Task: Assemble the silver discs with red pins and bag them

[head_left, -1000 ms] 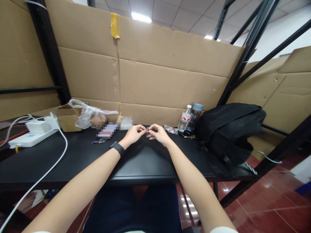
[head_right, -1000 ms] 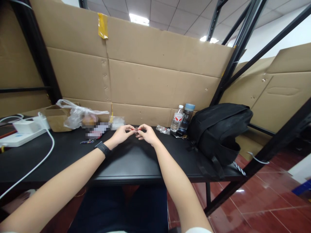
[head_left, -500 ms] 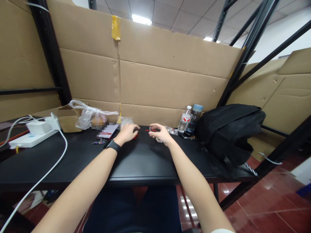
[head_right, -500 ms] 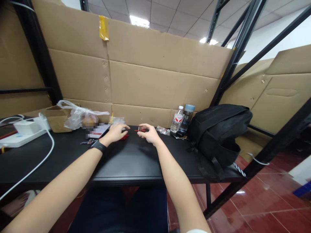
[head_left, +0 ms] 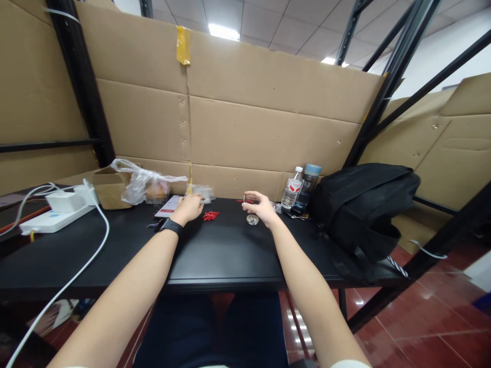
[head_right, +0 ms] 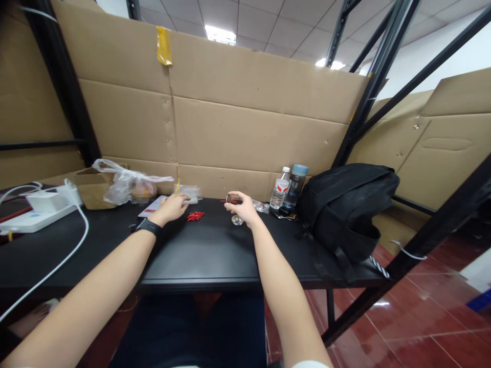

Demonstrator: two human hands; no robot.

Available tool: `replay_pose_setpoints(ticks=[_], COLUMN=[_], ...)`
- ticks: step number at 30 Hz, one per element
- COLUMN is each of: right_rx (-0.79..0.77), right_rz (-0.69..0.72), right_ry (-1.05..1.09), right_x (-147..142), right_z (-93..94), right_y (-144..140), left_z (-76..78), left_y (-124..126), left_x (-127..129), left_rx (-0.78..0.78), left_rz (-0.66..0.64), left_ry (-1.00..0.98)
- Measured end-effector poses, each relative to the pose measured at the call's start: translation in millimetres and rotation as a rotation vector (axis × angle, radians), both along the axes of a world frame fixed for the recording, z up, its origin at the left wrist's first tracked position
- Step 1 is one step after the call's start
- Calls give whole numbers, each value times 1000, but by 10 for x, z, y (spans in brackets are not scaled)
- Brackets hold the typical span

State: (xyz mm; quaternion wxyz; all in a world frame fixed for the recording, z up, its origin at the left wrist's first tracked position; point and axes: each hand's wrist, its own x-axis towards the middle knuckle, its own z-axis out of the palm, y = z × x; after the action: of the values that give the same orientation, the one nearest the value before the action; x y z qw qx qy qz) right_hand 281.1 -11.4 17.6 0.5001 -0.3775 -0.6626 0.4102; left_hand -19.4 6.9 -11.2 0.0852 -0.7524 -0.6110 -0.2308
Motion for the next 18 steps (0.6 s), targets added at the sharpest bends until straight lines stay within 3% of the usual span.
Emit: replay_pose_setpoints(ticks=[2,6,11,18], right_rx=[12,35,96,226], right_rz=[-11,-32,-57,-32], right_ry=[-3,-26,-96,-202], right_x=[12,50,111,141], right_z=[6,1,-30,-39], right_y=[5,35,118,167], left_z=[37,69,-24,-40], left_y=[-12,-67,-203,-400], left_x=[56,320,718,874], left_rx=[110,222,70,-144], left_rz=[-101,-424,-600,-821], left_ry=[-75,-242,-395,-21])
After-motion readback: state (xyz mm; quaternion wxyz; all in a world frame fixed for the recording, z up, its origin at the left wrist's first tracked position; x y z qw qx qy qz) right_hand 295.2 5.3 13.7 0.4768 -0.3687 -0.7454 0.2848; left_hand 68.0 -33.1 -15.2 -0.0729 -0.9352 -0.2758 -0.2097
